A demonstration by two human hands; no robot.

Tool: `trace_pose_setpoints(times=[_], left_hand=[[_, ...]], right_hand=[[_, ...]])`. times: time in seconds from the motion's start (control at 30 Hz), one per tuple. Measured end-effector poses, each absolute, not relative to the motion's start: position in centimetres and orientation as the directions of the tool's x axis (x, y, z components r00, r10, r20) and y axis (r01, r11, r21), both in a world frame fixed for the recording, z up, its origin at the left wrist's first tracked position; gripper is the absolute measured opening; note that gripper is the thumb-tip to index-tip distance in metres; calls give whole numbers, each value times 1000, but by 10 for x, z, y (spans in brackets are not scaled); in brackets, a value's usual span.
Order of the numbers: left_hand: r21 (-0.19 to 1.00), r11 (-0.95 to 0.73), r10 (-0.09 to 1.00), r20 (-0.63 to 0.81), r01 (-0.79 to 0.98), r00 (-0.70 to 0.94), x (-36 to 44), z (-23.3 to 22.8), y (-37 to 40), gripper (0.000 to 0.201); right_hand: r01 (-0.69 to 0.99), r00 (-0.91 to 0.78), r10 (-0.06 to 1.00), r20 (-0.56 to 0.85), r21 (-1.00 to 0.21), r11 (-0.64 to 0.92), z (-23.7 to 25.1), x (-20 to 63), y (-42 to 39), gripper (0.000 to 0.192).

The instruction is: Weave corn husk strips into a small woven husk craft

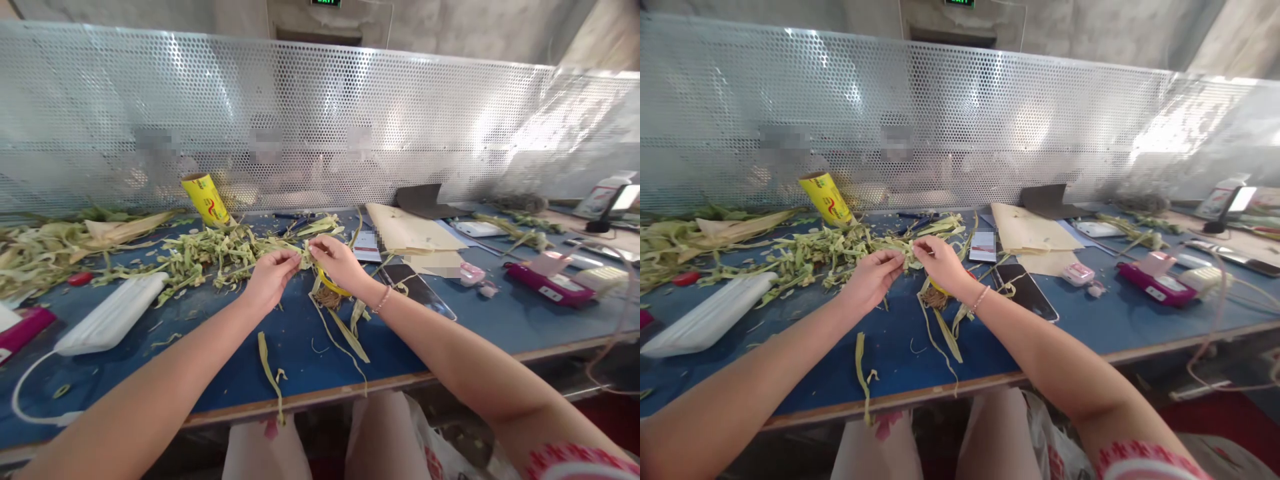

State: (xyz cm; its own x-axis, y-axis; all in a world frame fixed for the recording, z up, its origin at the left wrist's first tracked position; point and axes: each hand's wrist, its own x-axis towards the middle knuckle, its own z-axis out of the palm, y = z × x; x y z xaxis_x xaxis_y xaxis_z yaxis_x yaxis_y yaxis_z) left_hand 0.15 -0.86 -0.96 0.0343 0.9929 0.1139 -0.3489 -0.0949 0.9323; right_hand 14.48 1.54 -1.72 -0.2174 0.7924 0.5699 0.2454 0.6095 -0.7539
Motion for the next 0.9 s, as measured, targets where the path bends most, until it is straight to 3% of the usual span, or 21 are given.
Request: trace_pose_setpoints(times=[0.17, 0.9], left_hand=[[944, -72, 993, 97, -321, 63, 5, -9, -15, 15], [901, -43, 984, 113, -431, 137, 11, -1, -27, 7]], right_hand=[[387, -274, 724, 634, -616, 686, -13, 144, 6, 21], [313, -164, 703, 692, -640, 702, -11, 143, -5, 17]])
